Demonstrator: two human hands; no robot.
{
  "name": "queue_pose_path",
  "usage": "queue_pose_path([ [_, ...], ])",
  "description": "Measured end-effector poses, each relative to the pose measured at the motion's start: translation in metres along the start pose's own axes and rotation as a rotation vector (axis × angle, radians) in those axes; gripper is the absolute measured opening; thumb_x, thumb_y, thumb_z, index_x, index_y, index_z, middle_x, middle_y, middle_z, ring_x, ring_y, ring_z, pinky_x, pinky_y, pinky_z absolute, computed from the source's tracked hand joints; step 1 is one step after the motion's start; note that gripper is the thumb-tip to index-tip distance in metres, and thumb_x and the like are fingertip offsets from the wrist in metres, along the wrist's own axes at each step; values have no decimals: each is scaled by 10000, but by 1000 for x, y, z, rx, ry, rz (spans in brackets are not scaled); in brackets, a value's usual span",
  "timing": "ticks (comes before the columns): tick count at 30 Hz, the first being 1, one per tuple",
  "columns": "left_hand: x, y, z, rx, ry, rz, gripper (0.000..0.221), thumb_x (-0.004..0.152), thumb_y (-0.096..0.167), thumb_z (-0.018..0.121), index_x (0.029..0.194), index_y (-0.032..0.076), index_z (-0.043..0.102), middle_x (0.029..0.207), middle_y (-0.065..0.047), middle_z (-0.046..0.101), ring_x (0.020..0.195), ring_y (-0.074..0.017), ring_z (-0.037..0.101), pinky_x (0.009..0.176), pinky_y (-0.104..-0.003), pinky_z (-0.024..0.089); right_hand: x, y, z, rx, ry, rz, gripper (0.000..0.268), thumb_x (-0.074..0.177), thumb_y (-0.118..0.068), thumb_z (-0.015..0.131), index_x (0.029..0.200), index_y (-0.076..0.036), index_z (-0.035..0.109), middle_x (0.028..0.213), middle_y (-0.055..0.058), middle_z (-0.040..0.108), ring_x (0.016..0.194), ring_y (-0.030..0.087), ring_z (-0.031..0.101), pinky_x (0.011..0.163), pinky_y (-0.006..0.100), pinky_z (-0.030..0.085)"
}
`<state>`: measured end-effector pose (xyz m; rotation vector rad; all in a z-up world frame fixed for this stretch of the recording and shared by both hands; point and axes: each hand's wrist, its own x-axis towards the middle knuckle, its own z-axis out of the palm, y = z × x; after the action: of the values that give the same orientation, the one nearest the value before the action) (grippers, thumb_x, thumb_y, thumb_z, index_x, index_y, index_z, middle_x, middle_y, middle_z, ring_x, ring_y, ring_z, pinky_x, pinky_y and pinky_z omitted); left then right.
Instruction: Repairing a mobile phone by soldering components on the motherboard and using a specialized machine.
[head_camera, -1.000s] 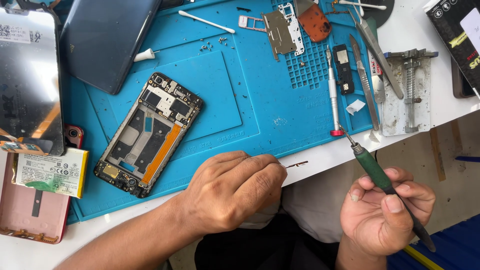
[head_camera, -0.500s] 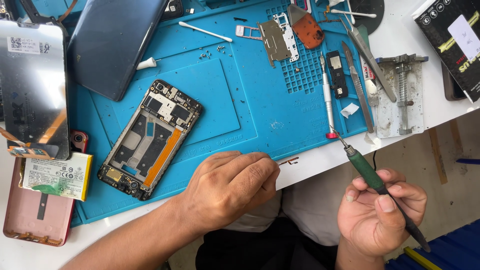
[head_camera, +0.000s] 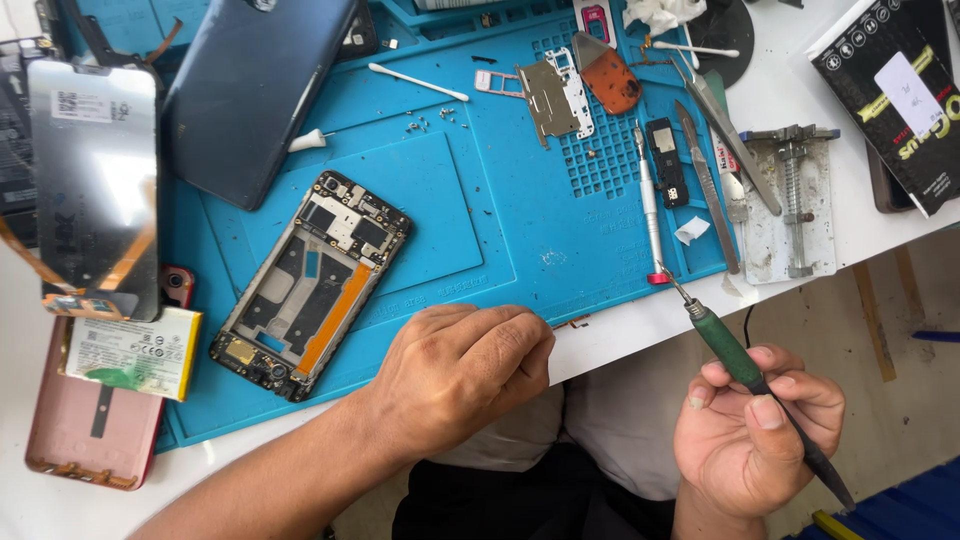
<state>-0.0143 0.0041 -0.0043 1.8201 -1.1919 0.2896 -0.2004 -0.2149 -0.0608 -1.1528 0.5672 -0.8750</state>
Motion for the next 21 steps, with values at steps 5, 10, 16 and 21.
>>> queue_pose_path([
  [5, 1, -22, -27, 383, -3, -70, 206, 929, 6, 619, 792, 155, 576, 611, 37, 527, 450, -110, 392, 401, -316, 321, 3, -1, 3, 23, -27, -19, 165, 892, -143, 671, 1039, -182, 608, 1160, 84, 672, 834, 258, 692, 590, 301, 527],
  [10, 3, -47, -50, 680, -235, -572, 267, 1023, 305, 642, 774, 209, 647, 688, 17, 699, 531, -272, 633, 406, -418, 366, 6, -4, 4, 30, -66, -46, 154, 912, -142, 657, 1056, -177, 613, 1168, 95, 680, 862, 252, 710, 599, 298, 533],
  [16, 11, -49, -60, 719, -296, -800, 274, 986, 376, 590, 777, 230, 692, 720, -24, 724, 649, -400, 671, 478, -501, 407, 4, -6, 7, 27, -49, -41, 168, 897, -147, 666, 1051, -193, 619, 1156, 77, 670, 853, 252, 702, 603, 298, 518],
  [21, 17, -45, -62, 741, -362, -979, 283, 943, 410, 539, 820, 218, 707, 757, -37, 722, 709, -392, 673, 536, -495, 413, 4, -5, 6, 43, -49, -46, 157, 903, -119, 656, 1045, -173, 616, 1139, 94, 672, 820, 266, 712, 593, 323, 530],
])
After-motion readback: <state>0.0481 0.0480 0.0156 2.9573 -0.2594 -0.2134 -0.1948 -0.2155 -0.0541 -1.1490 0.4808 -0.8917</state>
